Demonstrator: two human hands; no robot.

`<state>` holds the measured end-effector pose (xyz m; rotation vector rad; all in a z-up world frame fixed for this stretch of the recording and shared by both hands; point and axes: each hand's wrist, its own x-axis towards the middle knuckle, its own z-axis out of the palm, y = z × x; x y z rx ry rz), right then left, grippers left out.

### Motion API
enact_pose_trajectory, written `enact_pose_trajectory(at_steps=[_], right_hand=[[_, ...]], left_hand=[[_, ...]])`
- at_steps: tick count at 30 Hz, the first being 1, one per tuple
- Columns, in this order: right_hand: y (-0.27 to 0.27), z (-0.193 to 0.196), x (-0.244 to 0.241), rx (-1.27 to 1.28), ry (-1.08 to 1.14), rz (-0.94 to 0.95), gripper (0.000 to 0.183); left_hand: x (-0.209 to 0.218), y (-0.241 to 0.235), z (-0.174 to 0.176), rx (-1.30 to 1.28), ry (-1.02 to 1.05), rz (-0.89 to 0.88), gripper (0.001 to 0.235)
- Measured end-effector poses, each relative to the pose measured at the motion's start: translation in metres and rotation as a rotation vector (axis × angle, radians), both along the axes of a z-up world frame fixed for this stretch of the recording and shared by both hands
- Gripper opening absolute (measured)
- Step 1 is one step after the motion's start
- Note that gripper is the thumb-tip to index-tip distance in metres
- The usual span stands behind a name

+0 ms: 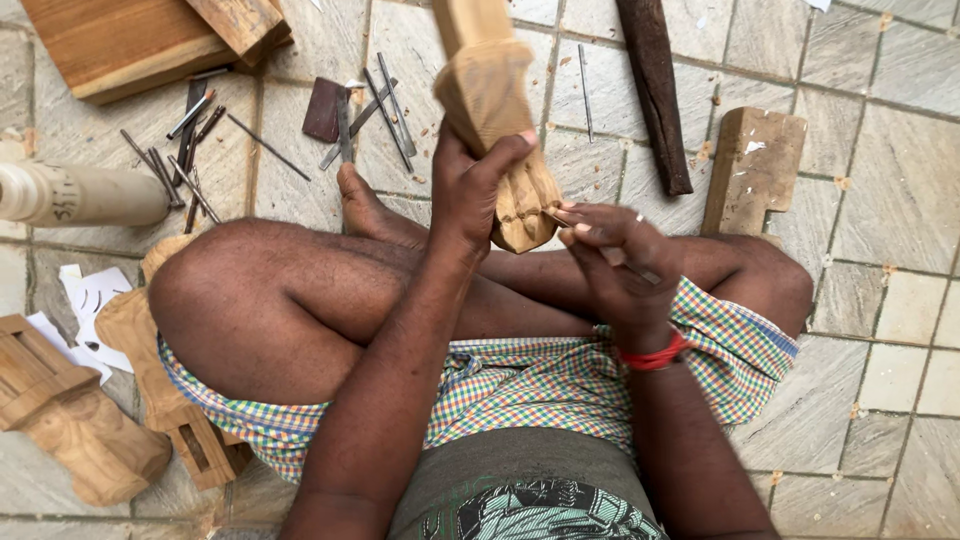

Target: The person sits on a tiled floor and carves a small wooden piece using a chisel and a wooden mallet. They repeatedly strike the chisel to shape the wood, occasionally rotating the piece to work on different angles.

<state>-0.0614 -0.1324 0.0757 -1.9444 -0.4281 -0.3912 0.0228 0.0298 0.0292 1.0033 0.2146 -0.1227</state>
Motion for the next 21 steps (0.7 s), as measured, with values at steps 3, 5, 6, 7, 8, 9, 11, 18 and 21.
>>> enact_pose_trajectory(at_steps=[3,5,6,7,8,9,11,18,21], right_hand=[[-0.023,-0.001,0.010,0.149,0.175,0.129,0.017],[-0.035,-0.002,0.013,0.264,0.264,0.202,0.017],[-0.038,-0.003,0.014,0.318,0.313,0.210,0.015],[-0.039,-0.004,0.015,0.372,0.362,0.218,0.014],[-0.038,-0.006,0.015,0.429,0.413,0.231,0.013],[-0.034,-0.008,0.015,0.472,0.407,0.160,0.013],[-0.026,-0.011,0.011,0.554,0.404,0.020,0.014],[-0.011,-0.006,0.003,0.061,0.079,0.017,0.016],[-0.008,0.000,0.002,0.180,0.134,0.078,0.016]], left_hand=[[-0.002,0.001,0.005,-0.083,0.015,-0.084,0.070],[-0.002,-0.004,0.009,-0.141,0.011,-0.116,0.069],[-0.003,-0.004,0.010,-0.142,0.006,-0.123,0.068],[-0.003,-0.005,0.011,-0.143,0.000,-0.131,0.068],[-0.002,-0.006,0.011,-0.142,0.016,-0.124,0.067],[-0.002,-0.006,0.010,-0.141,0.032,-0.116,0.067],[-0.003,-0.005,0.005,-0.137,0.042,-0.091,0.066],[0.002,-0.007,-0.007,-0.091,0.061,-0.023,0.067],[0.007,-0.004,-0.005,-0.074,0.037,0.041,0.067]])
